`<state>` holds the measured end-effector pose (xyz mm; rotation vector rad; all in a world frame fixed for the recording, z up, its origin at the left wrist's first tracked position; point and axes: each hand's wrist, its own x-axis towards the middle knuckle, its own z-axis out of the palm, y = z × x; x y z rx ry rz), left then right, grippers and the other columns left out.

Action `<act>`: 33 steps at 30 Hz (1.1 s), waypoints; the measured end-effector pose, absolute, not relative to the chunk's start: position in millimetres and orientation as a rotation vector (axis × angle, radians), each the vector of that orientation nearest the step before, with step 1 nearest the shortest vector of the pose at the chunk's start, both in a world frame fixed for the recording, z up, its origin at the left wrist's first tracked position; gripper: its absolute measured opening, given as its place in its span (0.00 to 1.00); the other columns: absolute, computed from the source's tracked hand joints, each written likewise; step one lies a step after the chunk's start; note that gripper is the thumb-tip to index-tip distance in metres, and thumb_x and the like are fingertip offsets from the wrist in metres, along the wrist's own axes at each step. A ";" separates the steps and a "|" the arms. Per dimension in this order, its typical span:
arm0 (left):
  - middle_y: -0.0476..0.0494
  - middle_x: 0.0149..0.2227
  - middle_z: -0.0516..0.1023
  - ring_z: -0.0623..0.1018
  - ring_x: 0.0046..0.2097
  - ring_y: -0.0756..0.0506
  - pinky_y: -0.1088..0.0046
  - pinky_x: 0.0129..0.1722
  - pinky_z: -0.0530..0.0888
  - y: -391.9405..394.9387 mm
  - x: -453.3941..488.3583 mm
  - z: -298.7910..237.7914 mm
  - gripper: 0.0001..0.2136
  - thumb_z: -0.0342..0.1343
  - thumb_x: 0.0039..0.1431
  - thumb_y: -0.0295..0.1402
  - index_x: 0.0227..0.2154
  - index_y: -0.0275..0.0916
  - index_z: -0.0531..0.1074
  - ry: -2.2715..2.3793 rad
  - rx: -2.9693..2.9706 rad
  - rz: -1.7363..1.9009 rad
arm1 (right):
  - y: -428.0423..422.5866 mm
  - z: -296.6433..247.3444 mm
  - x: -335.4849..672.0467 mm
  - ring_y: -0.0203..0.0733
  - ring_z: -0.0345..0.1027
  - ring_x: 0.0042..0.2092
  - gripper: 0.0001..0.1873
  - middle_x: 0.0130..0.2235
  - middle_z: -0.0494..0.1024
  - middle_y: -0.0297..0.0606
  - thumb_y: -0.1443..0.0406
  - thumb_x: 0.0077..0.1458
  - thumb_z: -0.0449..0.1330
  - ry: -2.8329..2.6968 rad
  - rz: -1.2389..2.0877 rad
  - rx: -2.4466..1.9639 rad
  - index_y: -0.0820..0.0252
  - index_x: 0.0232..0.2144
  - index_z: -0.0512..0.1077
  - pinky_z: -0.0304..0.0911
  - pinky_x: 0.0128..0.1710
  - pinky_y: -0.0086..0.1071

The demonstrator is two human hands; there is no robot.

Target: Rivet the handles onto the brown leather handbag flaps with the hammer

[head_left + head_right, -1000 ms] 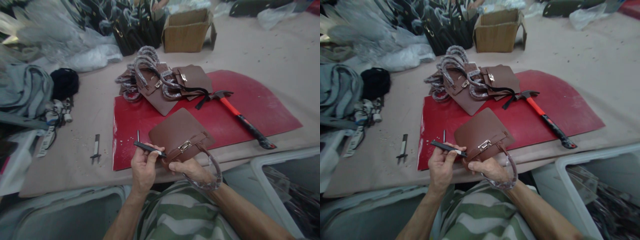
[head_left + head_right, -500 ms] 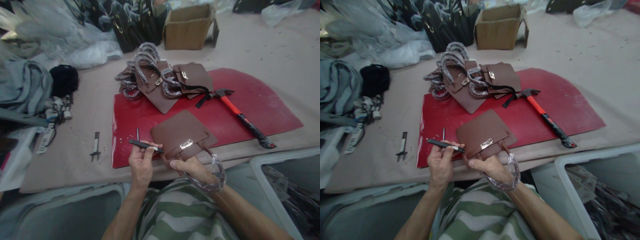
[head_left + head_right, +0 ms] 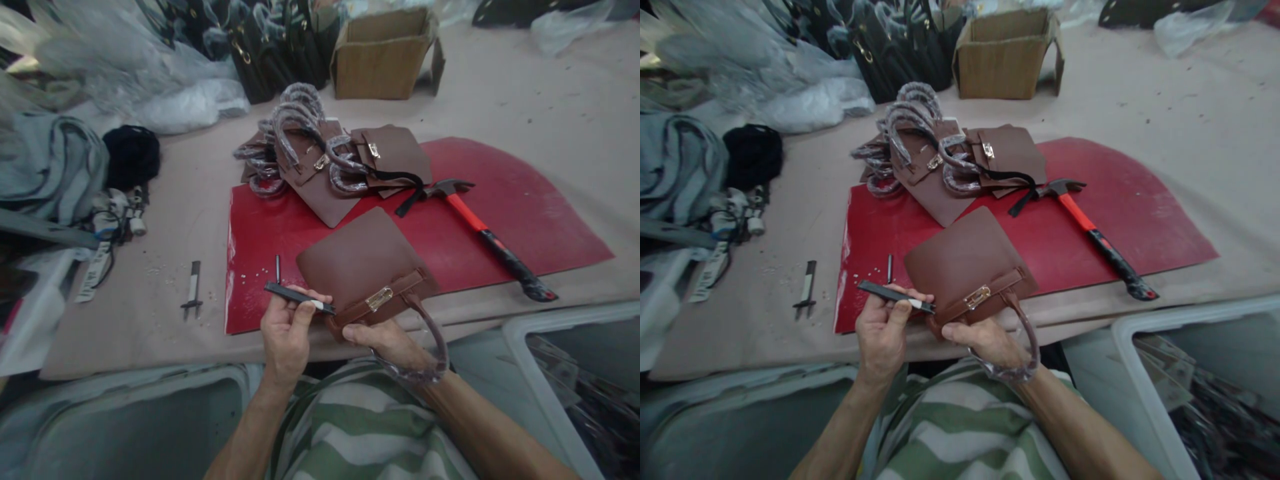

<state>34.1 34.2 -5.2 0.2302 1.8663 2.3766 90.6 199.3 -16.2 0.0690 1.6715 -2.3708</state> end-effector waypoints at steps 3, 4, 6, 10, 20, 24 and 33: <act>0.45 0.36 0.81 0.83 0.40 0.44 0.64 0.44 0.81 34.3 34.7 -3.9 0.08 0.60 0.62 0.34 0.40 0.38 0.68 1.863 0.218 2.369 | 198.3 -18.4 90.6 0.47 0.69 0.54 0.25 0.51 0.78 0.39 0.57 0.51 0.68 1.607 -2.392 0.132 0.56 0.51 0.75 0.59 0.60 0.44; 0.46 0.36 0.81 0.83 0.40 0.44 0.64 0.44 0.81 34.4 34.9 -3.7 0.08 0.60 0.62 0.34 0.40 0.38 0.68 1.855 0.205 2.372 | 198.1 -20.1 90.6 0.47 0.69 0.52 0.24 0.49 0.78 0.39 0.57 0.50 0.69 1.589 -2.407 0.142 0.56 0.49 0.76 0.60 0.59 0.44; 0.46 0.36 0.81 0.83 0.41 0.44 0.64 0.44 0.81 34.6 35.6 -3.0 0.08 0.60 0.62 0.35 0.40 0.39 0.68 1.832 0.175 2.382 | 197.7 -23.8 90.7 0.46 0.70 0.51 0.22 0.47 0.79 0.38 0.58 0.49 0.69 1.552 -2.442 0.152 0.56 0.47 0.77 0.62 0.57 0.42; 0.47 0.35 0.81 0.83 0.40 0.44 0.64 0.45 0.80 35.6 37.3 0.1 0.08 0.60 0.62 0.34 0.40 0.38 0.69 1.817 0.178 2.394 | 196.7 -27.8 90.1 0.43 0.70 0.46 0.19 0.42 0.79 0.36 0.59 0.48 0.70 1.499 -2.493 0.143 0.55 0.43 0.78 0.64 0.53 0.39; 0.44 0.37 0.82 0.83 0.40 0.44 0.67 0.43 0.80 32.1 39.2 -1.4 0.07 0.59 0.62 0.33 0.40 0.37 0.69 1.903 0.206 2.342 | 193.3 -21.5 85.8 0.46 0.68 0.51 0.23 0.48 0.78 0.38 0.57 0.49 0.68 1.587 -2.425 0.138 0.56 0.48 0.76 0.62 0.56 0.40; 0.43 0.37 0.82 0.83 0.40 0.44 0.67 0.44 0.80 30.7 39.1 -2.7 0.08 0.60 0.62 0.35 0.39 0.37 0.70 1.982 0.191 2.289 | 192.0 -21.1 84.6 0.46 0.69 0.51 0.24 0.47 0.78 0.38 0.55 0.49 0.68 1.644 -2.372 0.142 0.57 0.48 0.75 0.61 0.58 0.42; 0.42 0.37 0.82 0.83 0.40 0.44 0.67 0.44 0.79 31.9 39.2 -1.3 0.08 0.58 0.63 0.36 0.38 0.37 0.69 2.123 0.200 2.192 | 193.8 -19.9 86.4 0.48 0.68 0.52 0.21 0.46 0.78 0.39 0.53 0.52 0.67 1.669 -2.320 0.101 0.57 0.45 0.75 0.58 0.61 0.47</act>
